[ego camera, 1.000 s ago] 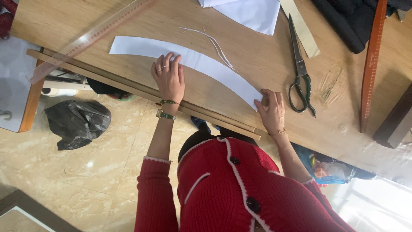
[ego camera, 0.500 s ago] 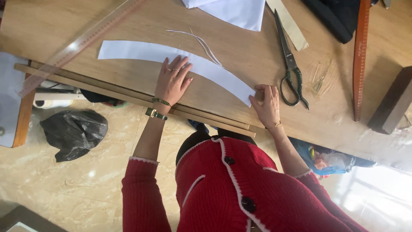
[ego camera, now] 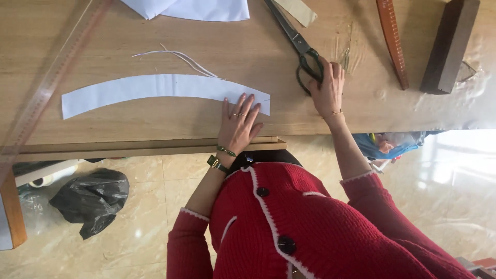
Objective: A person marks a paper pattern with a pen, cuts it out using scissors, and then organizes and folds dark fabric on a work table.
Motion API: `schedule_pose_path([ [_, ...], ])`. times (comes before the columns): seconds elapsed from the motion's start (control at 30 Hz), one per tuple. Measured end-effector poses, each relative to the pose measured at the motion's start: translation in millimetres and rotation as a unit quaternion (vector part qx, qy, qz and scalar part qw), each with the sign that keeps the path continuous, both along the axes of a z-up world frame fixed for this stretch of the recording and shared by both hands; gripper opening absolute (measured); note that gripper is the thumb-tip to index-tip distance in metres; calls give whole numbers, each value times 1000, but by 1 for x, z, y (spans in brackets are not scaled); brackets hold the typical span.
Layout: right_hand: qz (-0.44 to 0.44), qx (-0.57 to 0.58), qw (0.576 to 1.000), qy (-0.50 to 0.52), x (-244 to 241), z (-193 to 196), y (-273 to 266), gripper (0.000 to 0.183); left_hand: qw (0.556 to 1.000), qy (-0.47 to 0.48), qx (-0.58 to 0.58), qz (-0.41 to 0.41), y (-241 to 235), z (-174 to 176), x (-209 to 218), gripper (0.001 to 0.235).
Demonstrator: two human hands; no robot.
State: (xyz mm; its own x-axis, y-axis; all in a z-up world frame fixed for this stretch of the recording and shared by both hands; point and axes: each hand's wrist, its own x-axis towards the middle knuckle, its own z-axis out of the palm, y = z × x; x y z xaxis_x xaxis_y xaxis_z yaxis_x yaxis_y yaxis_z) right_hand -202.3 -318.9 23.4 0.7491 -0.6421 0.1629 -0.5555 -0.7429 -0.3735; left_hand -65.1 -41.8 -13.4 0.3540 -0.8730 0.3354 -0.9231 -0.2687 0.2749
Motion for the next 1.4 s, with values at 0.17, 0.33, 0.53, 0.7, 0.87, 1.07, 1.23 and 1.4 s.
schedule_pose_path([
  [0.17, -14, 63, 997, -33, 16, 15, -4, 73, 1000, 2, -20, -25, -10, 12, -10, 51],
  [0.33, -3, 142, 990, 14, 16, 29, -16, 70, 999, 25, -39, -14, -8, 23, -11, 48],
  [0.53, -61, 272, 959, -52, -31, 30, -1, 63, 997, 1, -58, 50, -10, -11, -20, 58],
  [0.7, 64, 552, 801, -220, -112, 33, 20, 65, 998, 9, -42, 50, -9, -1, -19, 56],
  [0.87, 71, 543, 820, -166, -135, 79, 89, 72, 999, 9, -22, 26, -7, -8, -9, 59],
  [1.07, -33, 617, 760, -203, -134, 83, 199, 62, 990, 10, 77, -116, -4, 1, 38, 63],
  [1.23, -150, 641, 722, -211, -135, 70, 277, 77, 978, 25, 64, -197, -4, 2, 59, 67],
  [1.4, -179, 661, 691, -232, -114, 71, 330, 81, 978, 18, 81, -190, -6, 6, 61, 63],
])
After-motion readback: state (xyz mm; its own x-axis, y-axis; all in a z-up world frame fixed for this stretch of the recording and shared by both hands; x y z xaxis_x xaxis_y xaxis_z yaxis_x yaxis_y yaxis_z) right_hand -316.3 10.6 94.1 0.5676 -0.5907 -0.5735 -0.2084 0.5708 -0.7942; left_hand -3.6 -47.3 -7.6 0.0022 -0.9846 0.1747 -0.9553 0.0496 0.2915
